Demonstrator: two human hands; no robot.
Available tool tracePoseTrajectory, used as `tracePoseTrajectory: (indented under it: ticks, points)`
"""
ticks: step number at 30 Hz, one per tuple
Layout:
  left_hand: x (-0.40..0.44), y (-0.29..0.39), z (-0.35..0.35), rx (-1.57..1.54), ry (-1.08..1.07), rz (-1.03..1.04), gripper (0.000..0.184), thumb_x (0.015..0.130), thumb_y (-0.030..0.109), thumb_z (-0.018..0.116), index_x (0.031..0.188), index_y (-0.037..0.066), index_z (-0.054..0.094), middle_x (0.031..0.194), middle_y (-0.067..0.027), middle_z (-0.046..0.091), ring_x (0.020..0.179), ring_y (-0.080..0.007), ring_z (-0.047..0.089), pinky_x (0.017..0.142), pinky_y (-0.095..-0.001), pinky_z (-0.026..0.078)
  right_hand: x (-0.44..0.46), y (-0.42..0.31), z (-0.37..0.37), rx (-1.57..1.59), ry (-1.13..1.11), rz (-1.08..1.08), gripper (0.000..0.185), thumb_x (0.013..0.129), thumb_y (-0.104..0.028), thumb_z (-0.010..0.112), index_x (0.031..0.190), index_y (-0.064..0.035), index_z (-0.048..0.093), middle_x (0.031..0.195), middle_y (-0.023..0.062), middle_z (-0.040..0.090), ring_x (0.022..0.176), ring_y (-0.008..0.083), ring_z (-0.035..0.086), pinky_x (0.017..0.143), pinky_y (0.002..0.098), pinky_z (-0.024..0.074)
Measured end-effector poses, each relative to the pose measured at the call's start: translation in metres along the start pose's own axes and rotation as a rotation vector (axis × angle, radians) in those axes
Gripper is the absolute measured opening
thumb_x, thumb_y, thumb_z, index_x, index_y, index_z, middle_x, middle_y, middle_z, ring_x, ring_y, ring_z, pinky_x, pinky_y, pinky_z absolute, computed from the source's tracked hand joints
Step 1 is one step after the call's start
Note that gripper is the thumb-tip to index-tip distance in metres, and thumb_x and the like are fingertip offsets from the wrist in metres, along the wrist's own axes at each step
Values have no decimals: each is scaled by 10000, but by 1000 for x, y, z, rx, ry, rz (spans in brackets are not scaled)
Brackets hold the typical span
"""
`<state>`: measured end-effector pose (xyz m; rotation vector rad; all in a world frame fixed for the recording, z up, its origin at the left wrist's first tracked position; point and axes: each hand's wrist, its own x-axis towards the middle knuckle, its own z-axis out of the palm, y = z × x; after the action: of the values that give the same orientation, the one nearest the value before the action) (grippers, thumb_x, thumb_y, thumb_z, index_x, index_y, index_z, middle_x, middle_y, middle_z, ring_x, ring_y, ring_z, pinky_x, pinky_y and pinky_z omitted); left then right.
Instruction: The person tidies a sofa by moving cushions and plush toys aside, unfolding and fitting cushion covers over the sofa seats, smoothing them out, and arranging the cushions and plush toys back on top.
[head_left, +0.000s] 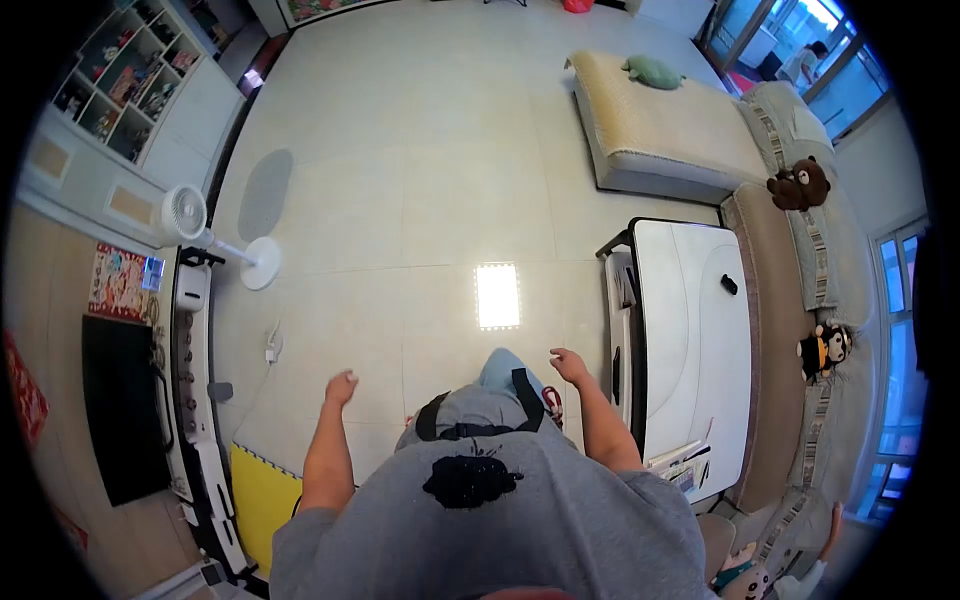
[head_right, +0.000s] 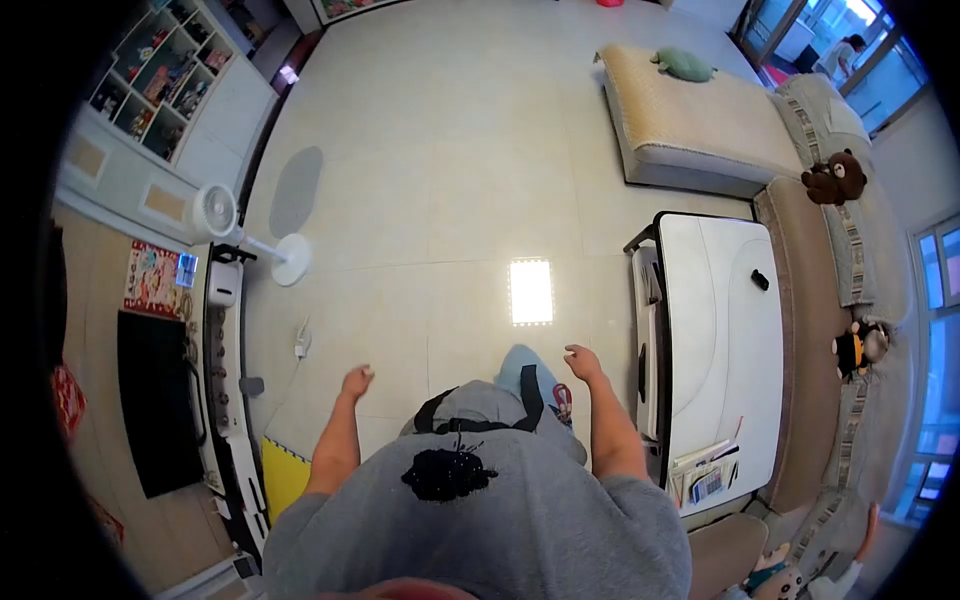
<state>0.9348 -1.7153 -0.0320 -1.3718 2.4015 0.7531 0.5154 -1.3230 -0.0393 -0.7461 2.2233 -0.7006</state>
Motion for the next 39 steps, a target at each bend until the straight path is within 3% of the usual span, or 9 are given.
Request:
tracePoseTrajectory:
  ticks: [6, 11, 14, 22, 25, 27, 31, 34, 39]
  points:
    - [136, 134, -82, -369, 191, 182, 376, 761, 280, 521, 1072, 69, 512, 885, -154, 589, 816, -265, 568, 729, -335, 441, 87, 37, -15, 42, -51, 106, 339, 712, -159, 550, 1026, -33, 549, 784, 149, 605, 624, 200, 584, 615, 304, 470]
    - [171, 190, -78, -288, -116, 184, 389, 749, 298, 549, 1068, 78, 514, 859, -120, 600, 802, -249, 571, 706, -329, 450, 197, 101, -57, -16, -144, 206, 362, 698, -162, 557, 1015, 11, 548, 835, 159, 598, 644, 218, 603, 540, 306, 487]
    - [182, 181, -77, -243, -169, 110, 385, 752, 318, 531, 1057, 84, 522, 868, -120, 601, 816, -260, 567, 726, -339, 445, 276, 64, -108, -226, -60, 95, 345, 702, -182, 555, 1013, -35, 562, 619, 123, 586, 537, 181, 571, 510, 307, 458]
    - [225, 160, -66, -268, -250, -239, 453, 748, 372, 495, 1047, 33, 532, 1067, -154, 527, 995, -300, 487, 861, -340, 382, 454, -79, -188, 53, 83, -154, 339, 746, -140, 506, 1067, -34, 522, 743, 104, 596, 617, 151, 545, 598, 274, 452]
    - [284, 143, -62, -506, -415, -350, 455, 735, 332, 546, 1075, 30, 521, 921, -174, 581, 732, -244, 591, 673, -326, 476, 485, -124, -201, 39, 54, -74, 323, 744, -172, 523, 1041, -46, 537, 745, 130, 599, 684, 203, 571, 635, 302, 446]
    - [332, 157, -89, -483, -387, -284, 449, 738, 296, 562, 1084, 14, 513, 912, -157, 589, 663, -226, 594, 595, -324, 485, 500, -139, -209, -47, 0, -8, 338, 730, -211, 539, 1034, -64, 546, 782, 149, 602, 754, 268, 568, 698, 335, 438]
    - [486, 185, -147, -123, -417, -53, 445, 725, 337, 562, 1070, 58, 525, 960, -175, 575, 852, -278, 568, 751, -348, 450, 532, -129, -230, -107, 12, 127, 344, 727, -230, 541, 1027, -63, 547, 836, 165, 601, 798, 266, 574, 724, 338, 443]
    - [597, 271, -231, 187, -332, 113, 414, 736, 334, 544, 1067, 86, 518, 913, -151, 587, 883, -295, 544, 791, -360, 425, 539, -132, -257, -39, 147, 219, 346, 725, -230, 538, 1029, -65, 546, 828, 161, 604, 790, 262, 578, 723, 335, 445]
    - [740, 442, -326, 63, -18, 356, 395, 767, 312, 520, 1095, 94, 499, 854, -137, 592, 817, -270, 564, 726, -347, 443, 567, -113, -280, 192, 252, 398, 352, 717, -227, 533, 1028, -63, 546, 768, 135, 611, 717, 242, 575, 691, 321, 446]
